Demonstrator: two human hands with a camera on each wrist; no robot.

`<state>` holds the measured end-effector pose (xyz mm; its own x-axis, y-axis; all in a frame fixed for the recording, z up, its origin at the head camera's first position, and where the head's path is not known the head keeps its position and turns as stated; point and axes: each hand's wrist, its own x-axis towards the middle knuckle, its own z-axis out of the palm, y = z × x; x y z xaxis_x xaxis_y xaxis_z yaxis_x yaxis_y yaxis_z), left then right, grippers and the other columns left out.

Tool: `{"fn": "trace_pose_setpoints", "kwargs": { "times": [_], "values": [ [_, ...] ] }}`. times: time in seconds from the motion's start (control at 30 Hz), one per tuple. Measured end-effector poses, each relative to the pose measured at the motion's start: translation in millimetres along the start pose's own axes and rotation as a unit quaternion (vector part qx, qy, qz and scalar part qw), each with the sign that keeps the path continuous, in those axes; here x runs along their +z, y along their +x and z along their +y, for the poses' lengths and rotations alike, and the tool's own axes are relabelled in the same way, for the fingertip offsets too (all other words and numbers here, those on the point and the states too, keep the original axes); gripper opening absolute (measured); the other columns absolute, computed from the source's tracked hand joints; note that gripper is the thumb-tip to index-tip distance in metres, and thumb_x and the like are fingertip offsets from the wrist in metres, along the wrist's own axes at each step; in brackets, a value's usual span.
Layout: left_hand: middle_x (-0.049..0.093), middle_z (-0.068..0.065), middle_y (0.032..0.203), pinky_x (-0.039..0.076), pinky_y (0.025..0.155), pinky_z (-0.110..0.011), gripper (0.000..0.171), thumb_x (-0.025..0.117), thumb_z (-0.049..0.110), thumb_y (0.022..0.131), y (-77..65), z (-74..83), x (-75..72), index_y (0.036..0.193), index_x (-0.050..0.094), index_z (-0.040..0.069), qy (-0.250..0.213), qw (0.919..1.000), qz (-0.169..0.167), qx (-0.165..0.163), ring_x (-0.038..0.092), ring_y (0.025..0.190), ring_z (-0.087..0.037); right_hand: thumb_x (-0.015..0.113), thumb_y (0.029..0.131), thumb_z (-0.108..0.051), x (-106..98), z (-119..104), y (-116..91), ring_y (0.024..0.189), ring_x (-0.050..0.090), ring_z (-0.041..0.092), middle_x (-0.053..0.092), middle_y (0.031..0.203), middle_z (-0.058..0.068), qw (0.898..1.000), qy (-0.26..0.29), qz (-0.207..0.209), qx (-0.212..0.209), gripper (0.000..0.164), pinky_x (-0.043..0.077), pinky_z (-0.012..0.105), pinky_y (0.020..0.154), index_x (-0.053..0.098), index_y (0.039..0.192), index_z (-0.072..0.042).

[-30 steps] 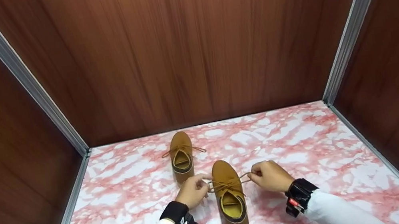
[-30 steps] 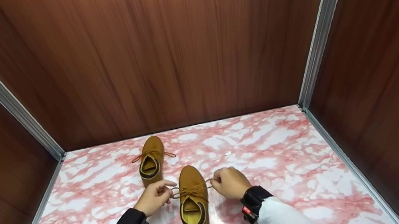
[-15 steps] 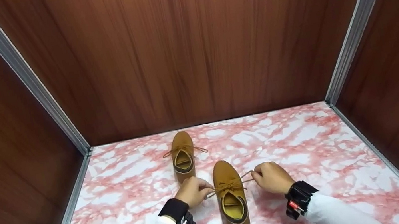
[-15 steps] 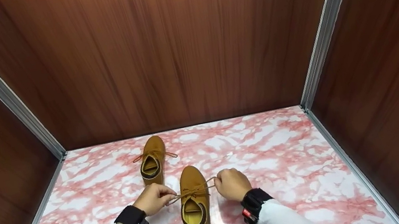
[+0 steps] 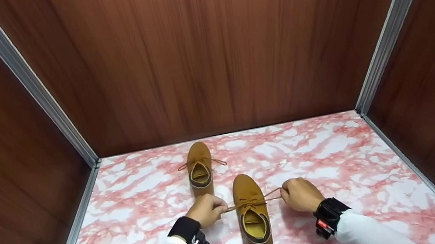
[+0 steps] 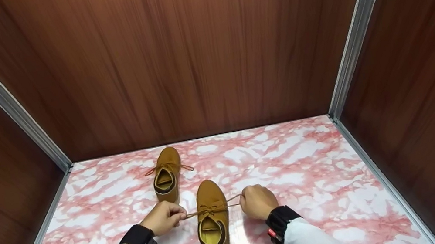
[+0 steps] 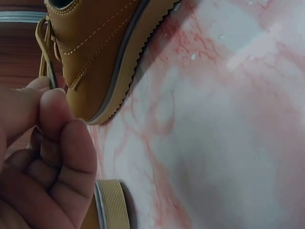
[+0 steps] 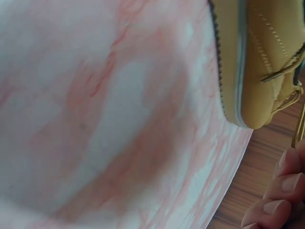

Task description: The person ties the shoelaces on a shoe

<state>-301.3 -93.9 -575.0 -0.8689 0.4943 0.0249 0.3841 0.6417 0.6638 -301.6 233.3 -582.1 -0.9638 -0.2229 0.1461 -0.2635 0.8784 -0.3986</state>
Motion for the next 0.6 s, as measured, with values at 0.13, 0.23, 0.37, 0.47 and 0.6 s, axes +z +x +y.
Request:
{"fn": "trace_pose_setpoints", "kwargs": {
  "times": [0.13, 0.23, 0.37, 0.47, 0.6],
  "values": [
    [0.058, 0.007, 0.061, 0.040, 0.057, -0.017, 0.017, 0.067, 0.010, 0.099, -4.2, -6.7, 0.6, 0.091, 0.078, -0.001, -0.025, 0.9996, -0.017, 0.004, 0.050, 0.057, 0.000, 0.063, 0.092, -0.012, 1.6, 2.5, 0.6, 0.059, 0.049, 0.016, 0.053, 0.060, -0.004, 1.000, -0.006, -0.005, -0.003, 0.039, 0.045, 0.036, 0.059, 0.051, 0.056, -0.019],
    [0.054, 0.009, 0.061, 0.041, 0.055, -0.017, 0.018, 0.066, 0.009, 0.100, -6.6, -11.3, 1.9, 0.093, 0.077, -0.003, -0.047, 0.9987, -0.017, -0.003, 0.049, 0.057, -0.001, 0.064, 0.093, -0.012, 4.2, 3.0, 2.1, 0.061, 0.051, 0.016, 0.057, 0.063, -0.002, 1.000, 0.003, -0.011, 0.002, 0.037, 0.047, 0.037, 0.061, 0.053, 0.058, -0.018],
    [0.055, 0.008, 0.062, 0.043, 0.055, -0.018, 0.018, 0.065, 0.008, 0.100, -9.2, -16.9, 6.6, 0.094, 0.077, -0.003, -0.064, 0.9978, -0.011, -0.013, 0.050, 0.057, -0.001, 0.064, 0.095, -0.012, 7.6, 4.2, 1.1, 0.060, 0.051, 0.016, 0.054, 0.062, -0.002, 1.000, 0.013, -0.027, 0.009, 0.038, 0.045, 0.035, 0.061, 0.053, 0.059, -0.017],
    [0.058, 0.005, 0.064, 0.044, 0.056, -0.017, 0.018, 0.065, 0.008, 0.101, -10.8, -19.7, 11.8, 0.095, 0.077, -0.004, -0.082, 0.9963, -0.011, -0.022, 0.052, 0.058, -0.001, 0.064, 0.095, -0.011, 8.7, 6.5, -1.2, 0.058, 0.048, 0.014, 0.048, 0.059, -0.004, 0.999, 0.019, -0.032, 0.012, 0.041, 0.042, 0.032, 0.059, 0.049, 0.058, -0.017],
    [0.060, 0.001, 0.067, 0.045, 0.056, -0.017, 0.020, 0.065, 0.011, 0.101, -13.1, -21.9, 18.2, 0.097, 0.075, -0.006, -0.125, 0.9914, -0.011, -0.038, 0.053, 0.060, -0.003, 0.064, 0.095, -0.010, 9.5, 9.1, -3.1, 0.057, 0.046, 0.014, 0.045, 0.058, -0.005, 0.999, 0.028, -0.026, 0.010, 0.041, 0.041, 0.032, 0.059, 0.047, 0.058, -0.017]
  ]
}}
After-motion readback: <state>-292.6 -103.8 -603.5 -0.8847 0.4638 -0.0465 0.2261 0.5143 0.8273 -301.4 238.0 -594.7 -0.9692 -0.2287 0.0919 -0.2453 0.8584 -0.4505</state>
